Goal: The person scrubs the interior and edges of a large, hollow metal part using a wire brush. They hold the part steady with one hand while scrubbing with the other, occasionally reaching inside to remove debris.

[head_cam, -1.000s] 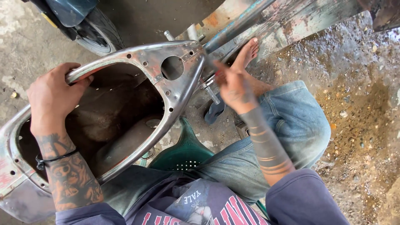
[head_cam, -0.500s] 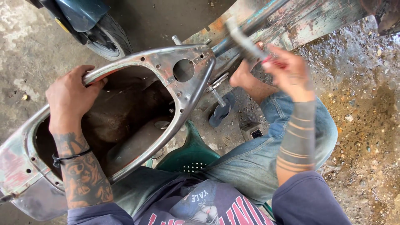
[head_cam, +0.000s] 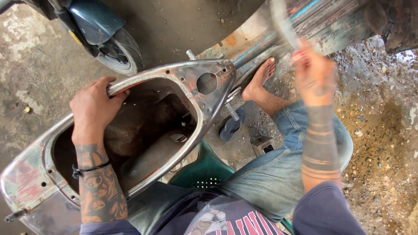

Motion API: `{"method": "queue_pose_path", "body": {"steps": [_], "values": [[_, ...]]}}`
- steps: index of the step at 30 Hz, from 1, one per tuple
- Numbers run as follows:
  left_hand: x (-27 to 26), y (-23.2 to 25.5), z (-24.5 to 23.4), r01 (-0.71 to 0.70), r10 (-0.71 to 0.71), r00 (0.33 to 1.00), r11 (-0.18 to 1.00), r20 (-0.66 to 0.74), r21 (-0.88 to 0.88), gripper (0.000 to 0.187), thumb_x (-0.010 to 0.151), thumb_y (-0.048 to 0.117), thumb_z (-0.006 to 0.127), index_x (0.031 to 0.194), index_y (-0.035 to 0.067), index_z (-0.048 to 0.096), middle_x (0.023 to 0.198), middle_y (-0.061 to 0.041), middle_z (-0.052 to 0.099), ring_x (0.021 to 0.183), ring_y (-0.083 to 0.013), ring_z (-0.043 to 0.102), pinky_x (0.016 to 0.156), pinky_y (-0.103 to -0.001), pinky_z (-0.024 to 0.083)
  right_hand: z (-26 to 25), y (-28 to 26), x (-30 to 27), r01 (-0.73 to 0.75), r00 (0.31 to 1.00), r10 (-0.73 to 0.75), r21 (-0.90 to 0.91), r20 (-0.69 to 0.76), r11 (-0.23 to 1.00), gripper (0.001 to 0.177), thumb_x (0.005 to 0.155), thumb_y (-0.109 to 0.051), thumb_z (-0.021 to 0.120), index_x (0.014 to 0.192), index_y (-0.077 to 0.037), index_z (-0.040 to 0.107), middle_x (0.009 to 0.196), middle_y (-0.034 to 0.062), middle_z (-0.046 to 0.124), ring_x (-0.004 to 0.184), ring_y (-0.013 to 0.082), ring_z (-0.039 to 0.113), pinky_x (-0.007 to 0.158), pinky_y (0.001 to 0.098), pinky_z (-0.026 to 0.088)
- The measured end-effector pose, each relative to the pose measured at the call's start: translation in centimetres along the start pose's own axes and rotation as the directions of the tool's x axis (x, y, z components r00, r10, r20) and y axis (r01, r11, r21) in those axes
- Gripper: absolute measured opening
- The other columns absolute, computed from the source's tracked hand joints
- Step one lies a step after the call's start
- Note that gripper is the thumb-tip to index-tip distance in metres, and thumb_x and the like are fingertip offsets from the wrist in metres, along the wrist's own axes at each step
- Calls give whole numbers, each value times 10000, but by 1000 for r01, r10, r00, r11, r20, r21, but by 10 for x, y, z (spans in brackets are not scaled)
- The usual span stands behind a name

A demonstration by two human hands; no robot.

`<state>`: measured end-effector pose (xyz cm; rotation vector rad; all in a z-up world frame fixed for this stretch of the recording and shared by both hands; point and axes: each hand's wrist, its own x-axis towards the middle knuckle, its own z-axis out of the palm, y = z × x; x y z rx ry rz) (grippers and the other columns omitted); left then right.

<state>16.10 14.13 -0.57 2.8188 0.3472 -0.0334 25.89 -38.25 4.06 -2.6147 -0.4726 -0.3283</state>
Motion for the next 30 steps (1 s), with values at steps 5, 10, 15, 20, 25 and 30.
{"method": "queue_pose_path", "body": {"steps": [5,10,15,20,25,30], "values": [[3,-3,3,-17,17,1000,1000,-4,-13,474,893,463,785,1277,190,733,990,-157,758,956,-386,709,802,-502,533,-41,70,20,15,908,-165,-366,-384,931,354,1089,-7,595,1440,21,630,1046,206,742,937,301,754,808,417,611],[4,-4,6,-16,15,1000,999,-16,-42,494,857,440,800,1273,184,730,974,-158,757,935,-381,713,779,-494,534,-26,10,-2,40,993,-71,-309,-90,950,361,1109,-87,631,1466,-35,638,979,202,721,826,316,718,730,423,569],[4,-3,5,-4,5,1000,1000,21,-25,495,871,446,797,1287,189,727,940,-153,763,917,-375,719,788,-489,535,-29,-9,0,105,987,-80,-178,140,978,423,1071,-151,677,1492,-122,645,1022,181,727,858,332,722,769,421,573],[6,-5,4,-1,1,1000,1000,2,-6,499,844,446,805,1275,204,735,937,-156,762,906,-385,713,773,-494,536,-80,90,50,95,992,-118,-353,-43,931,201,1104,-55,644,1302,-73,675,1015,185,709,890,305,744,790,400,588],[7,-4,5,3,-3,1000,1000,11,-7,505,847,460,803,1275,203,729,928,-158,761,903,-387,714,774,-497,535,-84,111,56,141,974,-203,-437,-98,888,201,1082,-6,608,1279,-19,647,989,186,675,890,309,712,803,384,573],[6,-9,10,-8,8,1000,999,-3,-54,485,848,440,796,1260,193,730,942,-157,765,914,-386,717,786,-501,535,-90,42,53,265,955,-298,-485,11,833,353,1004,-8,680,1355,16,710,872,228,678,758,361,689,699,424,559]]}}
